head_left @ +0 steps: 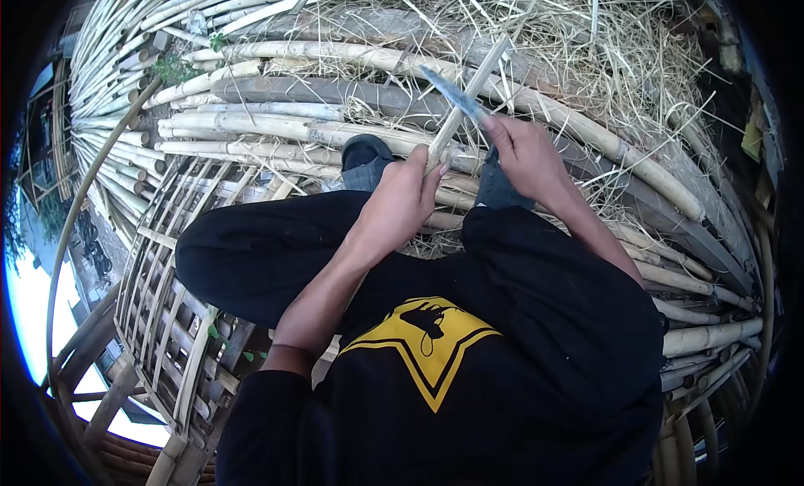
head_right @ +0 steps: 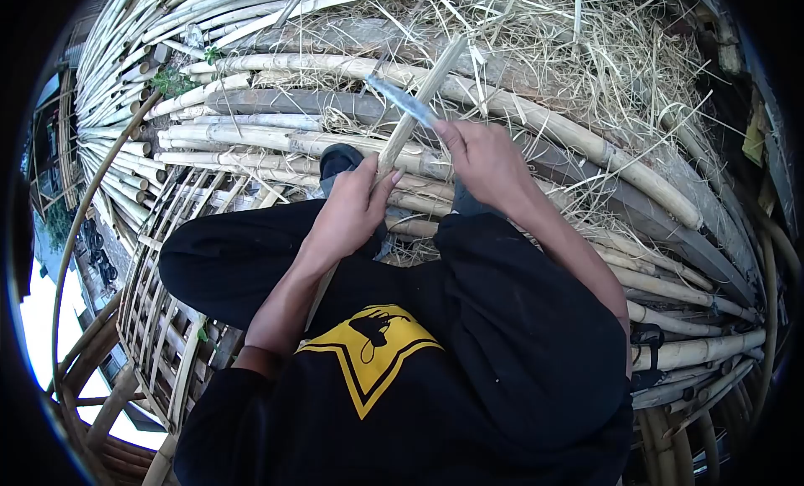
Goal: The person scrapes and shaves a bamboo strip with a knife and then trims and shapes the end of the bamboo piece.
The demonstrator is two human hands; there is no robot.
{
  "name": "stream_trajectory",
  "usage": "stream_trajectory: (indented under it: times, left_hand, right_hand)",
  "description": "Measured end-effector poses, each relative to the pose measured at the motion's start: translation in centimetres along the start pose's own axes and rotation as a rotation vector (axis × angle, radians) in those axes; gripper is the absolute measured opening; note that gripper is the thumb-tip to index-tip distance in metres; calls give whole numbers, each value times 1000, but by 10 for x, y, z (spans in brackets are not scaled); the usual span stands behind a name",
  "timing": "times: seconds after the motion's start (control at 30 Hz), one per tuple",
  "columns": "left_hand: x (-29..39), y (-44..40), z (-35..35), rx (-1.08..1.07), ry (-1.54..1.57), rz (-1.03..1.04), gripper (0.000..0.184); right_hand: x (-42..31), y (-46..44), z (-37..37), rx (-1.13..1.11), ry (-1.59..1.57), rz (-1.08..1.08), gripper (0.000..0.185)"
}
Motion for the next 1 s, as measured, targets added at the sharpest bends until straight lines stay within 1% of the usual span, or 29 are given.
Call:
stream_trajectory:
  times: [0.03, 0.07, 0.1, 0.17, 0.23, 0.3, 0.37, 0.43, 0.47, 0.5, 0.57, 0.63, 0.7, 0.73, 0.77, 0.8, 0.83, 0.9, 0.93, 0.97, 1.0]
  left_hand:
    - [-2, 1, 2, -3, 0, 2, 22]
    - [-3, 1, 3, 28, -2, 36, 22]
    - [-3, 2, 2, 60, -2, 67, 23]
    - [2, 3, 1, 13, -9, 22, 23]
    - [0, 0, 0, -12, -24, -14, 23]
    - [-2, 1, -2, 69, -16, 66, 23]
    - [2, 1, -2, 48, -7, 50, 23]
    - [2, 4, -1, 30, 2, 24, 23]
    - [0, 2, -2, 35, -4, 30, 23]
    - [-1, 1, -2, 36, -10, 38, 22]
    - [-4, 3, 1, 51, -18, 63, 22]
    - [-1, 7, -1, 64, -23, 72, 22]
    - [7, 2, -5, -30, 8, -31, 21]
    - [3, 1, -2, -26, 6, -25, 21]
    - [-4, 4, 2, 28, 5, 35, 21]
    - [-6, 5, 3, 84, 3, 97, 21]
    - [0, 4, -1, 83, 4, 95, 21]
    - [9, 4, -4, -31, -5, -29, 20]
    - [6, 4, -1, -25, -2, -30, 20]
    - [3, 2, 0, 22, -9, 30, 21]
    - [3, 2, -1, 66, -17, 91, 21]
  right_hand:
    - [-12, 9, 12, -71, -8, -166, 52]
    - [-11, 8, 11, -128, 48, -124, 51]
    - [-12, -1, 0, -127, 50, -121, 51]
    - [8, -21, -28, 84, 27, 137, 46]
    - [4, -11, -14, 81, 5, 136, 46]
    - [-10, 5, 13, -36, 60, -207, 47]
    - [-8, -6, -3, -33, 87, -175, 46]
    - [1, -17, -22, 84, 20, 134, 45]
    - [-3, -6, -5, 79, 21, -49, 48]
    - [-10, 3, 10, 10, 25, -155, 50]
    - [-4, -2, 1, -37, 161, -148, 51]
    - [14, -25, -28, 119, 32, 28, 51]
    - [6, -17, -19, 133, 80, -1, 50]
    - [-3, -6, 0, 27, 48, -98, 50]
    - [-9, 3, 12, -81, 16, -188, 49]
    - [-7, -5, 0, -50, 160, -171, 48]
    - [-7, -14, -11, -51, 160, -169, 48]
    - [3, -25, -34, 140, 20, 54, 47]
    - [-7, -12, -14, 48, 4, -5, 47]
    - [-11, 2, 9, 0, -16, -171, 48]
    - [-8, -1, 5, -23, 48, -166, 50]
Point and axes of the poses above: each hand's wrist, its own y-axis away from the middle knuckle, its own z-axis out of the palm, x = y × z, the point moved 6 cm from there along -y, towards the middle knuckle, and after that the axes turned 8 degrees about -y, right-handed, at the moved point
